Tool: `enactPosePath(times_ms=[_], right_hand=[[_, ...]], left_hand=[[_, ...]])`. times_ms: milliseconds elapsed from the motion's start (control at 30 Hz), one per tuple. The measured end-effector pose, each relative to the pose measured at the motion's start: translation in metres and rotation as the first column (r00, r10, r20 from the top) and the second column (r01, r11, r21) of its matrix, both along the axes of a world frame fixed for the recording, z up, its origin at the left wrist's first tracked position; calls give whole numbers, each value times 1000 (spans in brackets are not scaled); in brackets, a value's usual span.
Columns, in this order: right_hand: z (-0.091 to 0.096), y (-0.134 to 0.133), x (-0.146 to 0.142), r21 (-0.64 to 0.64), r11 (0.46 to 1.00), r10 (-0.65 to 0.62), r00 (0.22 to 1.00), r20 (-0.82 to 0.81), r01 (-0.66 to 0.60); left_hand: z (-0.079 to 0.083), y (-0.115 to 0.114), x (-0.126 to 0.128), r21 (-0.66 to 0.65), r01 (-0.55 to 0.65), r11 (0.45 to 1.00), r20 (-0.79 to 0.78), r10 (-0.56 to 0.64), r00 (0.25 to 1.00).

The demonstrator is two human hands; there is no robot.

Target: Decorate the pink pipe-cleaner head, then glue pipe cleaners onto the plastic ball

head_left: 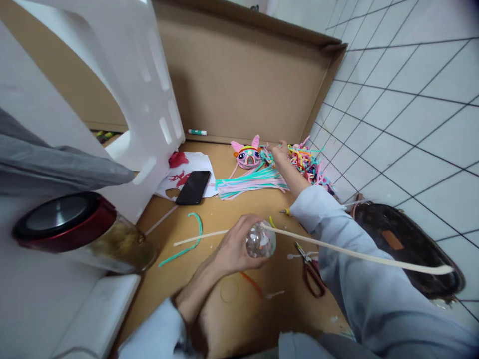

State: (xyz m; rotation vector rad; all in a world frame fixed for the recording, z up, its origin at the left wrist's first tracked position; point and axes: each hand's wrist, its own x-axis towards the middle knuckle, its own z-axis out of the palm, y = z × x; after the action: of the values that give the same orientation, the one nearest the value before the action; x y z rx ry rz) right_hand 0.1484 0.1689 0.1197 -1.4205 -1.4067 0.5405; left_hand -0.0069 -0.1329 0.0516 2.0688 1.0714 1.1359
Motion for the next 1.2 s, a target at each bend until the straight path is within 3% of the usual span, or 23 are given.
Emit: enactPosePath(times_ms=[100, 267, 367, 467, 633, 767, 1000, 1200], right_hand=[[9, -42, 3, -72, 993, -97, 991, -90, 91], [16, -141, 15, -148, 983, 51, 938, -344, -108], [5, -195, 29, -65, 976, 170, 908, -384, -210], [-19, -229, 40, 24, 974, 215, 896, -389, -224], [-65, -249, 42, 110, 973, 230, 897, -378, -203], [-84, -254, 42, 140, 959, 279, 915, -292, -248], [-71, -268, 39, 171, 922, 375, 911, -170, -348], [-57, -282, 34, 287, 868, 441, 895, -73, -404]], left_hand=[[-3, 2, -1, 2, 2, 1000, -22, -2, 1000], [-4, 4, -2, 8, 14, 1000, -25, -14, 1000], [-1, 4, -2, -6, 20, 1000, -44, -20, 999], [3, 4, -3, 15, 30, 999, -74, -28, 997], [1, 10, -10, 72, -19, 997, -75, 24, 997], [-7, 17, -16, 185, -27, 982, -86, 44, 995], [-12, 15, -16, 343, 1, 939, -134, 48, 990], [-10, 12, -15, 511, 56, 858, -185, 46, 982]])
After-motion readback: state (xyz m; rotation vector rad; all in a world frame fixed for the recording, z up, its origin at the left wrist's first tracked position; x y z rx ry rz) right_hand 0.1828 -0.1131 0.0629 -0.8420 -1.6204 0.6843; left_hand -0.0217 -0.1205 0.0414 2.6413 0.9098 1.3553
